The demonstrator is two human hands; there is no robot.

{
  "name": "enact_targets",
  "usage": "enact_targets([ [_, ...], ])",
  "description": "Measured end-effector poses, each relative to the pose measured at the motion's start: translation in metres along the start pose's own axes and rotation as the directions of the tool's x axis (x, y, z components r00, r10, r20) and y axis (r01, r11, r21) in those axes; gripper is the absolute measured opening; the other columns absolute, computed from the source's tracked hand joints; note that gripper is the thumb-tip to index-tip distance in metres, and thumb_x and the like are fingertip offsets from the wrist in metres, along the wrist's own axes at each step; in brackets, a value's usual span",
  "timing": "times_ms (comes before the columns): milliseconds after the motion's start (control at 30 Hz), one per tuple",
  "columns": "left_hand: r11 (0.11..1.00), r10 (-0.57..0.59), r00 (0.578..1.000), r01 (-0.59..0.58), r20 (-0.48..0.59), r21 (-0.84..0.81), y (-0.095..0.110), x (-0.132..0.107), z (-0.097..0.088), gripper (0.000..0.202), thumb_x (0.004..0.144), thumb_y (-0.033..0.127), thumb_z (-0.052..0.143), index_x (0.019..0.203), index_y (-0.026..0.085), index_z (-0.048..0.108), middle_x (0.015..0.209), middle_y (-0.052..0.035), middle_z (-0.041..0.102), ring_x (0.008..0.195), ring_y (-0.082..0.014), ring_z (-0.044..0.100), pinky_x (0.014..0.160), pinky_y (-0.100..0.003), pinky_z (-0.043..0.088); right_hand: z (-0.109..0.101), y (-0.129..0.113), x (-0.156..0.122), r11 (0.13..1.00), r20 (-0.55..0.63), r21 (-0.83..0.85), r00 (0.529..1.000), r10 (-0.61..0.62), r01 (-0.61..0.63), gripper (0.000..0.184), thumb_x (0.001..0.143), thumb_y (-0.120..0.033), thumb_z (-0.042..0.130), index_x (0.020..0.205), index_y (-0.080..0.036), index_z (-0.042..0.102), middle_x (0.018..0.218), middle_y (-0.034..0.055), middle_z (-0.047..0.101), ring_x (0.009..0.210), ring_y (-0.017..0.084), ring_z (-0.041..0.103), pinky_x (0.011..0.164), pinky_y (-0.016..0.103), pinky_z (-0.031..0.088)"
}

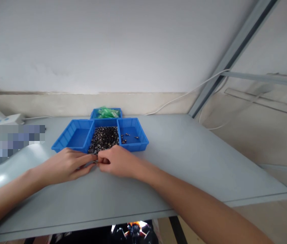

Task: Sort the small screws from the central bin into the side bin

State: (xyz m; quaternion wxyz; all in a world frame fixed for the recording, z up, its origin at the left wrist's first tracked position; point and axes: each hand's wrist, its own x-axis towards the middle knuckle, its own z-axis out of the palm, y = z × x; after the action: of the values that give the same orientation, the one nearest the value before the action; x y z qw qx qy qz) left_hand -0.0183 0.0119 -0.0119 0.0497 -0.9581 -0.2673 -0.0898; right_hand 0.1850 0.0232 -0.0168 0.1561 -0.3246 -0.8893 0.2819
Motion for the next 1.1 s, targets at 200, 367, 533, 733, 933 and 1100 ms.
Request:
enact_targets([
  [200, 1.0, -0.005, 1.0, 0.005, 0.001, -0.008, 0.0002, -0.0007, -0.0006, 0.021, 0.088, 0.024, 0.036, 0.089, 0.018, 0.056, 0.067, 0.0011, 0.061, 0.052, -0.0118, 0.055, 0.045, -0.025, 0.034, 0.0002, -0.0014, -0.0004, 1.0, 0.0, 0.006, 1.0, 0.005, -0.005, 0.01, 0.074, -0.018, 0.048, 0.065, -0.017, 0.051, 0.058, -0.0047, 0.052, 0.053, 0.008, 0.046, 0.051, 0.02, 0.029],
  [367, 1.0, -0.016, 1.0, 0.016, 0.001, 0.004, -0.0019, -0.0016, 0.0022, 0.02, 0.089, 0.025, 0.036, 0.082, 0.018, 0.053, 0.066, 0.0023, 0.059, 0.053, -0.0112, 0.054, 0.047, -0.026, 0.033, -0.0007, -0.0018, -0.0003, 0.994, 0.026, 0.094, 0.998, 0.054, -0.056, 0.016, 0.08, -0.026, 0.045, 0.069, -0.017, 0.053, 0.061, -0.0031, 0.055, 0.054, 0.008, 0.048, 0.049, 0.019, 0.032],
  [533, 0.999, -0.02, 1.0, 0.021, -0.024, 0.025, -0.0028, -0.0021, 0.0054, 0.02, 0.09, 0.027, 0.035, 0.079, 0.018, 0.049, 0.063, 0.0031, 0.057, 0.052, -0.0104, 0.053, 0.046, -0.026, 0.032, -0.0001, -0.0011, 0.0005, 0.954, 0.148, 0.264, 0.983, 0.107, -0.144, 0.031, 0.087, -0.033, 0.036, 0.071, -0.015, 0.055, 0.064, 0.0008, 0.058, 0.051, 0.008, 0.05, 0.047, 0.019, 0.036],
  [733, 0.998, -0.043, 0.998, 0.044, -0.035, 0.034, -0.0024, -0.0012, 0.0053, 0.022, 0.09, 0.029, 0.034, 0.08, 0.018, 0.049, 0.059, 0.003, 0.056, 0.05, -0.0105, 0.053, 0.045, -0.025, 0.031, 0.0025, 0.0014, 0.0003, 0.935, 0.158, 0.311, 0.979, 0.127, -0.171, 0.027, 0.085, -0.032, 0.039, 0.073, -0.015, 0.056, 0.067, 0.0015, 0.06, 0.052, 0.008, 0.05, 0.046, 0.019, 0.036],
  [933, 0.999, -0.035, 0.999, 0.036, -0.029, 0.038, -0.0028, -0.002, 0.0053, 0.023, 0.09, 0.029, 0.033, 0.082, 0.017, 0.05, 0.059, 0.0022, 0.056, 0.05, -0.0105, 0.052, 0.045, -0.024, 0.032, 0.0026, 0.002, -0.0006, 0.94, 0.134, 0.289, 0.98, 0.149, -0.182, 0.015, 0.08, -0.025, 0.043, 0.076, -0.017, 0.055, 0.067, -0.0006, 0.058, 0.052, 0.008, 0.048, 0.043, 0.018, 0.032],
  [1100, 1.0, -0.011, 1.0, 0.011, -0.025, 0.019, -0.0028, -0.0014, 0.0045, 0.024, 0.09, 0.028, 0.033, 0.079, 0.017, 0.05, 0.061, 0.0012, 0.057, 0.05, -0.0106, 0.052, 0.046, -0.025, 0.033, 0.0002, -0.002, -0.002, 0.955, 0.09, 0.259, 0.988, 0.122, -0.141, 0.012, 0.078, -0.022, 0.042, 0.073, -0.018, 0.052, 0.062, -0.0027, 0.054, 0.053, 0.008, 0.046, 0.045, 0.018, 0.032],
])
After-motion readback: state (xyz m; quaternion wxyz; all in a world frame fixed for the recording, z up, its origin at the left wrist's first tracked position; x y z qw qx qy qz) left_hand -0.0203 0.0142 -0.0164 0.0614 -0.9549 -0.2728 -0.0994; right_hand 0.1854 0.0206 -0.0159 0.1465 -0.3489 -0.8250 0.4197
